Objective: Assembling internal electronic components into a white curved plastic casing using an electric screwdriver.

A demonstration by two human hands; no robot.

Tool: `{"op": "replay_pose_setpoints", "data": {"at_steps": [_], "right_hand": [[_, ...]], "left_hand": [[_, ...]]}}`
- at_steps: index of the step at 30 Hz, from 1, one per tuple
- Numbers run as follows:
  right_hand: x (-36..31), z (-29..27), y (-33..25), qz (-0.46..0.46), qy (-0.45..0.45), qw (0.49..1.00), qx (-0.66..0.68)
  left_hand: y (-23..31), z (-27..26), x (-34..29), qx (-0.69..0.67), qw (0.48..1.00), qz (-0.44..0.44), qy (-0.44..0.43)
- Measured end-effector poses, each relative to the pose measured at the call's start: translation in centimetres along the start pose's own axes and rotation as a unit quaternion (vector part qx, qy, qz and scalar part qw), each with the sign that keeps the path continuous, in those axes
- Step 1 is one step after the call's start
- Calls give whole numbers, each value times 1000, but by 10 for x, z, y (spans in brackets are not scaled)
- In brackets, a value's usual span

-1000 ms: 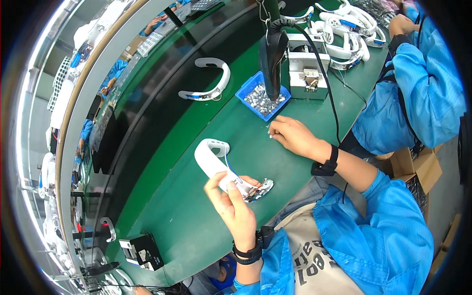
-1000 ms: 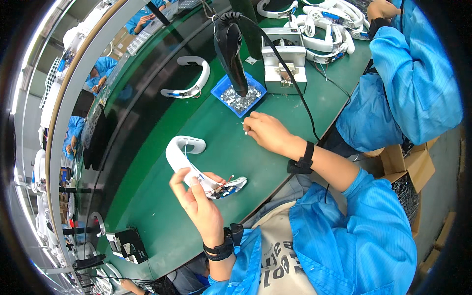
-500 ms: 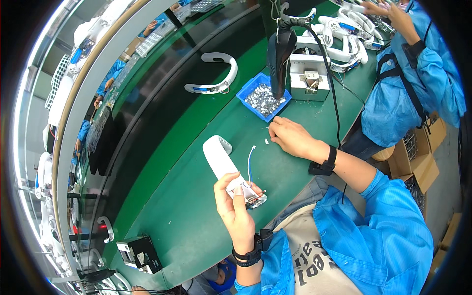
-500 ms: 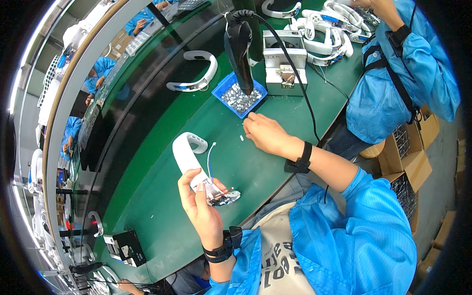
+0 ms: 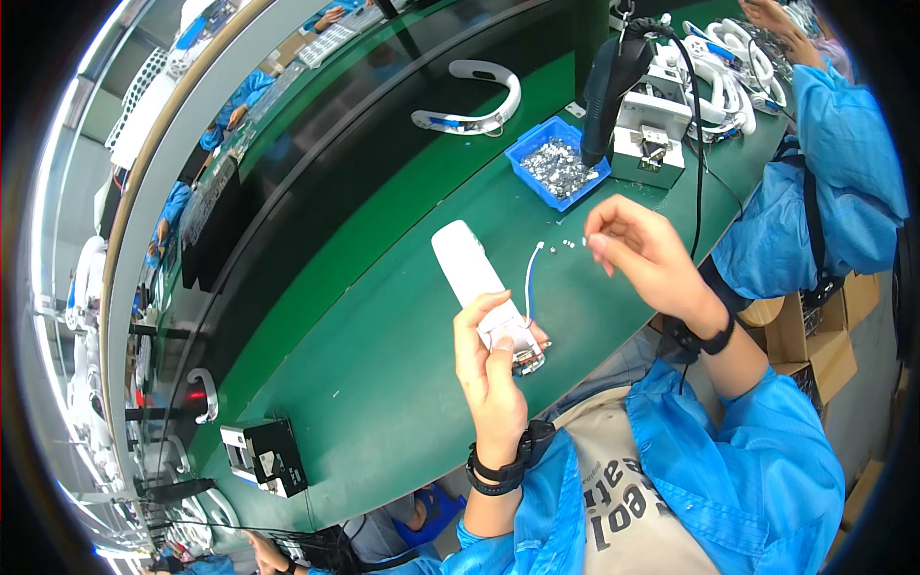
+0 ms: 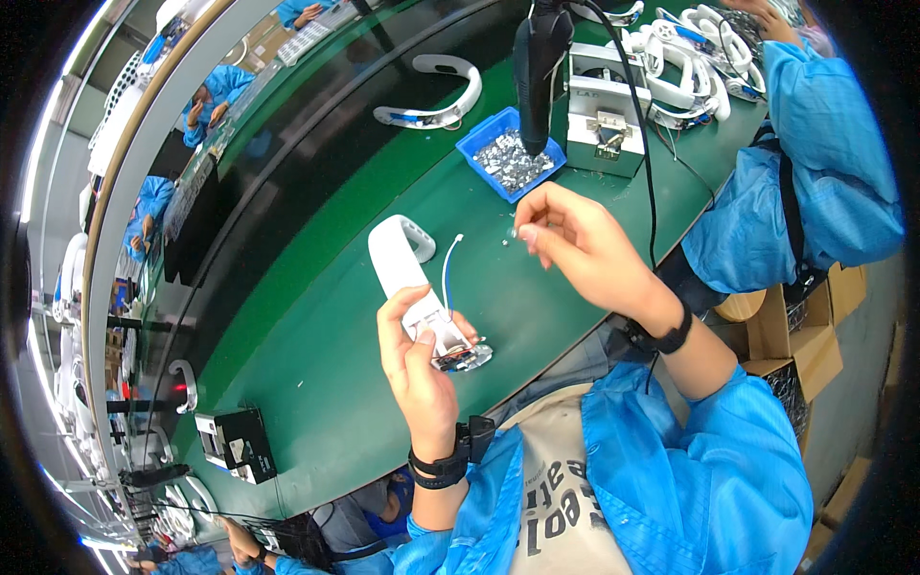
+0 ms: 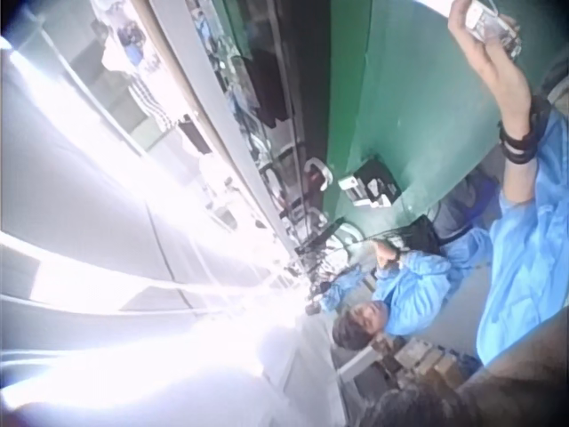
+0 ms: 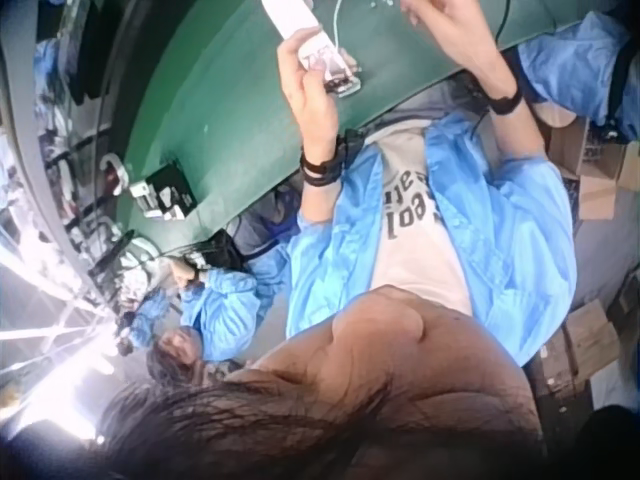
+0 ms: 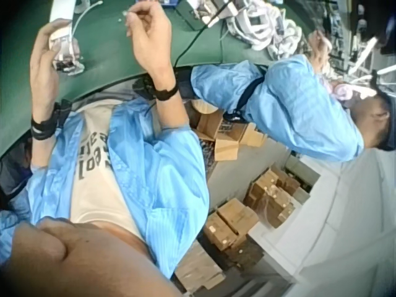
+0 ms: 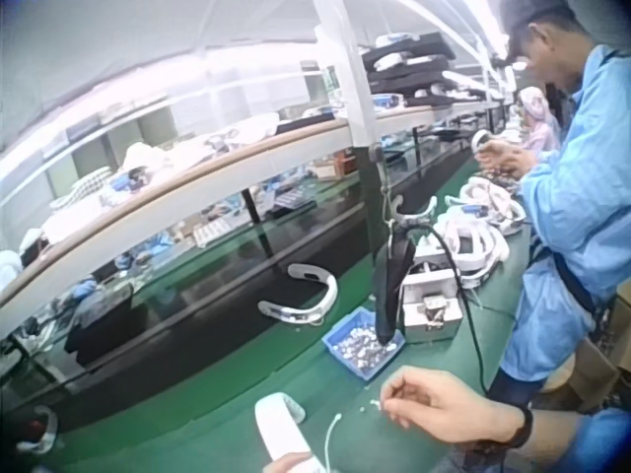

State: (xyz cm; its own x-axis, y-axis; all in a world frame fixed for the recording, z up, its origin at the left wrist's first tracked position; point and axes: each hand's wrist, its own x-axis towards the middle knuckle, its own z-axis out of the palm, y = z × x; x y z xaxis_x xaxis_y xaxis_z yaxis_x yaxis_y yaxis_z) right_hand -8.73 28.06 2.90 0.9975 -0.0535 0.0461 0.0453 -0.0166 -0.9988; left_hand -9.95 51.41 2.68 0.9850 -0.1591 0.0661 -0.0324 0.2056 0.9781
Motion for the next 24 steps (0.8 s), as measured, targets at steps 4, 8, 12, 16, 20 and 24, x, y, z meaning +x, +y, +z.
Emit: {"op": "replay_pose_setpoints", "data": {"at_steps": [4,8,12,16,20,24], "right_hand": [[-18,34,-61,-31,-89,994,53],[-5,54,-74,-29,-162,986,-25],[6,60,-67,-30,-164,978,-127],[13,59,-60,-42,-188,970,-147],[21,60,-64,60,-216,973,-45],[29,55,-67,93,-236,965,-71]], "left_hand": [[4,2,2,-4,999,-31,-20],[-1,3,2,27,999,22,-8],[2,6,0,-3,1000,30,-10],[-2,1,0,-13,1000,-7,-15],[-5,0,-1,-29,999,26,-15],[-2,9,-2,9,999,34,-20]]}}
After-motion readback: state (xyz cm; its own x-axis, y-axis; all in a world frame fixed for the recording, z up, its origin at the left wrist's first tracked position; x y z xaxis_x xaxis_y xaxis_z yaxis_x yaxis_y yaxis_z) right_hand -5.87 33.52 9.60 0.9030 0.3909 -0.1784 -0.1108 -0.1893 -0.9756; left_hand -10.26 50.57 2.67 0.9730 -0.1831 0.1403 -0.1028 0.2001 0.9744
